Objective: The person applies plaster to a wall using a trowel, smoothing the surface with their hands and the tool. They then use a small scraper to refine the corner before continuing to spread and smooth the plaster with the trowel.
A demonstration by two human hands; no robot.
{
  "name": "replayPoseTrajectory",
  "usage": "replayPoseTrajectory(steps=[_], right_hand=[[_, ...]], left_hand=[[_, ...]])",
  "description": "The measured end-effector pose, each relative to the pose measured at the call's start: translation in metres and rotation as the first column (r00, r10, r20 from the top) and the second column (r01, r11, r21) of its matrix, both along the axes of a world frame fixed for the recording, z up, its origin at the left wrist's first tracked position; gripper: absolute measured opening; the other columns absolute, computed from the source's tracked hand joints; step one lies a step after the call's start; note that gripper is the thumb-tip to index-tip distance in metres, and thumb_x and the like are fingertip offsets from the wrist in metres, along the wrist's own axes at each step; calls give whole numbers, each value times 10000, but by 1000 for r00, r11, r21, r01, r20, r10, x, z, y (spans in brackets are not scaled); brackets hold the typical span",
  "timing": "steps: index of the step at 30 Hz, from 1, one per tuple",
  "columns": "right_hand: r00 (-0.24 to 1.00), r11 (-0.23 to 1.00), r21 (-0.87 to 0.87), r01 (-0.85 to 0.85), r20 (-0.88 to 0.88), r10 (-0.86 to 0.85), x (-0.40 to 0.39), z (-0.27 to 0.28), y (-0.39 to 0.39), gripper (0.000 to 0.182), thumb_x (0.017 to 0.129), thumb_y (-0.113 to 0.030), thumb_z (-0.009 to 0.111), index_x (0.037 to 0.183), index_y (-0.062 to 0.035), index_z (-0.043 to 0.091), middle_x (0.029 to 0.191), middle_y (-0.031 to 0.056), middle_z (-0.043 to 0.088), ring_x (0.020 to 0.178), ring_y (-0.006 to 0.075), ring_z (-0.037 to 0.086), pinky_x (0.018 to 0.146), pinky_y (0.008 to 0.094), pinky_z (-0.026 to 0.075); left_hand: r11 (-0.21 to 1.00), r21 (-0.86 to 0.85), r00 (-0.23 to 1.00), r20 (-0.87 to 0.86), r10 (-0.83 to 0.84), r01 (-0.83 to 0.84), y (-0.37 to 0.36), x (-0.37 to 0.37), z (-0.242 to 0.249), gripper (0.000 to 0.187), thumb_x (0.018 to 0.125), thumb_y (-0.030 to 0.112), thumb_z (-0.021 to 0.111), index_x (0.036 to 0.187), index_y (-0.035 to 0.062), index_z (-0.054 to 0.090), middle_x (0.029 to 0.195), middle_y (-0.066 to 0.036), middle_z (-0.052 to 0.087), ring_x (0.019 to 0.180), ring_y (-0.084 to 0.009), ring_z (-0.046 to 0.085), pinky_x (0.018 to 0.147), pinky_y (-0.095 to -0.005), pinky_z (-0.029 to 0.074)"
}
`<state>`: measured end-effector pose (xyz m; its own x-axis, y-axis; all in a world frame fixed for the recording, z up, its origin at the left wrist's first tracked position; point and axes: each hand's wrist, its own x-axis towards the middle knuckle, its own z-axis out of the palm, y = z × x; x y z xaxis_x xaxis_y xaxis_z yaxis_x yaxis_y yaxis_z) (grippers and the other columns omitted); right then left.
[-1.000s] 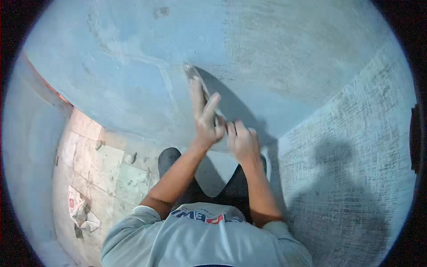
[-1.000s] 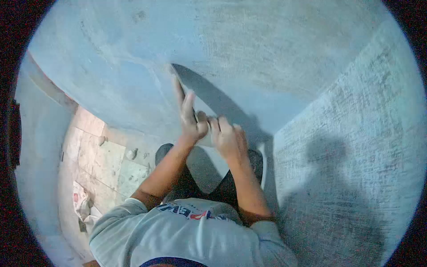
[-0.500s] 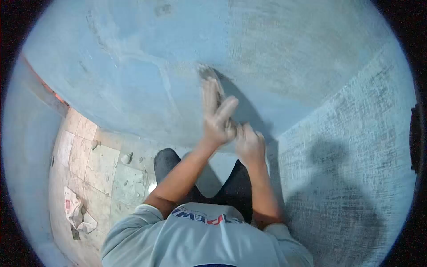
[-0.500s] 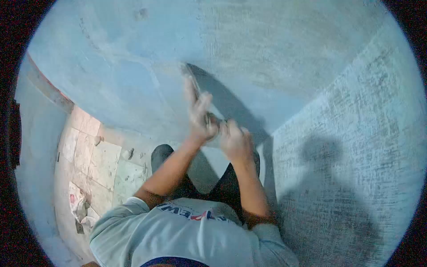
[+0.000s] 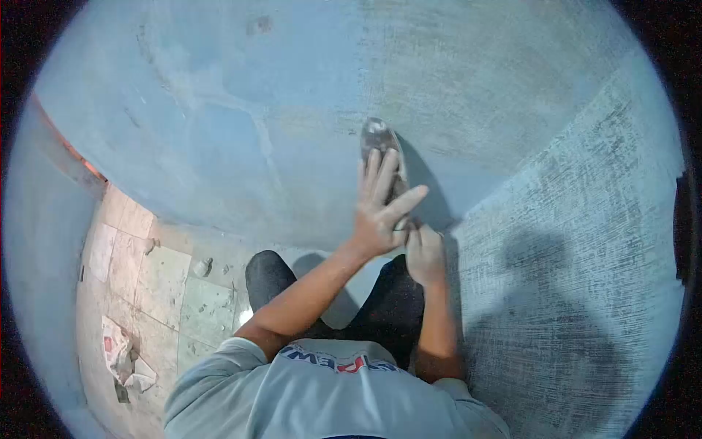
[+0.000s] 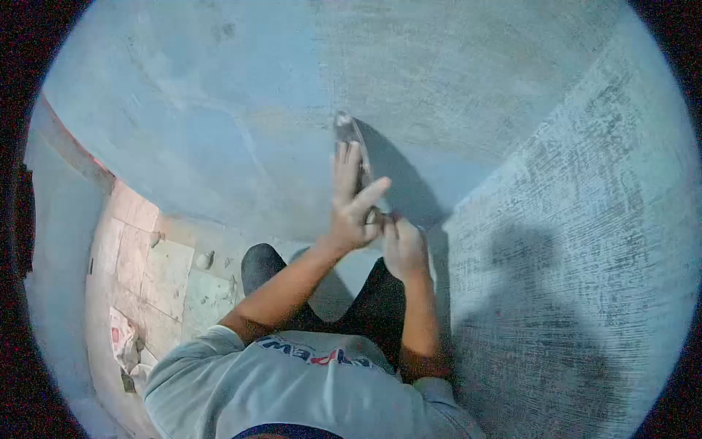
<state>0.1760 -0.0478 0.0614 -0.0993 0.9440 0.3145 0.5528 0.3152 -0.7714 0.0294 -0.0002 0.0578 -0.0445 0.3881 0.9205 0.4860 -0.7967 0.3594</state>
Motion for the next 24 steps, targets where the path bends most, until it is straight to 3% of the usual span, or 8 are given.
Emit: replayPoseTrajectory(steps=[5, 6, 13, 15, 16, 18, 20, 24], right_hand=[[985, 999, 16, 36, 169, -38, 9, -10, 8, 221, 1012, -167, 555, 1022, 16, 679, 893, 294, 681, 880, 517, 660, 741, 539, 524], [999, 999, -24, 37, -12, -38, 8, 2, 2, 211, 1002, -169, 571, 1001, 7, 687, 897, 289, 685, 871, 515, 663, 749, 538, 526], [990, 985, 126, 120, 52, -128, 3, -16, 0, 200, 995, -150, 581, 931, 8, 686, 859, 297, 681, 834, 509, 670, 721, 539, 521], [997, 997, 59, 51, 63, -55, 7, -3, -2, 231, 997, -177, 596, 874, 10, 655, 830, 309, 664, 798, 517, 663, 688, 557, 506], [999, 995, 98, 12, 49, -17, -3, 3, 0, 244, 998, -189, 602, 868, 11, 651, 825, 311, 662, 792, 519, 661, 683, 557, 503], [985, 997, 75, 0, 169, -13, -20, 10, 5, 296, 1004, -249, 609, 889, 17, 666, 837, 314, 662, 816, 522, 658, 693, 552, 511], [991, 993, 104, -60, 127, 46, -40, 37, 13, 317, 1007, -271, 604, 898, 19, 673, 841, 312, 663, 822, 526, 654, 697, 555, 511], [990, 993, -8, -118, 82, 119, -13, 32, 22, 297, 1008, -248, 571, 913, 16, 671, 844, 304, 668, 824, 525, 654, 718, 558, 511]], left_hand=[[993, -68, 994, -56, 90, -94, -3, 3, 8, 552, 815, 141, 685, 1350, 272, 721, 1688, -272, 295, 1553, -541, 237, 1238, -682, 159], [996, -59, 996, -48, 69, -72, -5, 10, 5, 550, 816, 146, 684, 1351, 270, 720, 1691, -271, 290, 1553, -541, 236, 1237, -684, 163], [998, -31, 997, -58, 59, -61, -2, 8, -2, 581, 806, 105, 649, 1370, 240, 692, 1692, -287, 270, 1559, -547, 212, 1232, -684, 174], [999, -3, 999, -30, 34, -34, -6, 9, 3, 636, 781, 20, 575, 1393, 176, 651, 1688, -334, 234, 1556, -571, 194, 1235, -669, 167], [999, -1, 999, -27, 43, -43, -5, 2, -3, 599, 802, 109, 650, 1389, 225, 681, 1685, -290, 289, 1563, -526, 231, 1237, -682, 154], [992, 111, 995, 89, 44, -53, 8, -24, -1, 606, 795, 79, 627, 1385, 205, 678, 1684, -299, 283, 1564, -525, 230, 1236, -682, 154], [982, 189, 981, 192, -17, -20, 23, -48, 12, 592, 783, 54, 605, 1355, 182, 693, 1680, -309, 283, 1567, -523, 227, 1237, -681, 148], [988, 39, 987, 60, 149, -152, 9, -32, 27, 514, 782, 88, 611, 1263, 193, 758, 1683, -284, 302, 1566, -523, 232, 1244, -668, 145]])
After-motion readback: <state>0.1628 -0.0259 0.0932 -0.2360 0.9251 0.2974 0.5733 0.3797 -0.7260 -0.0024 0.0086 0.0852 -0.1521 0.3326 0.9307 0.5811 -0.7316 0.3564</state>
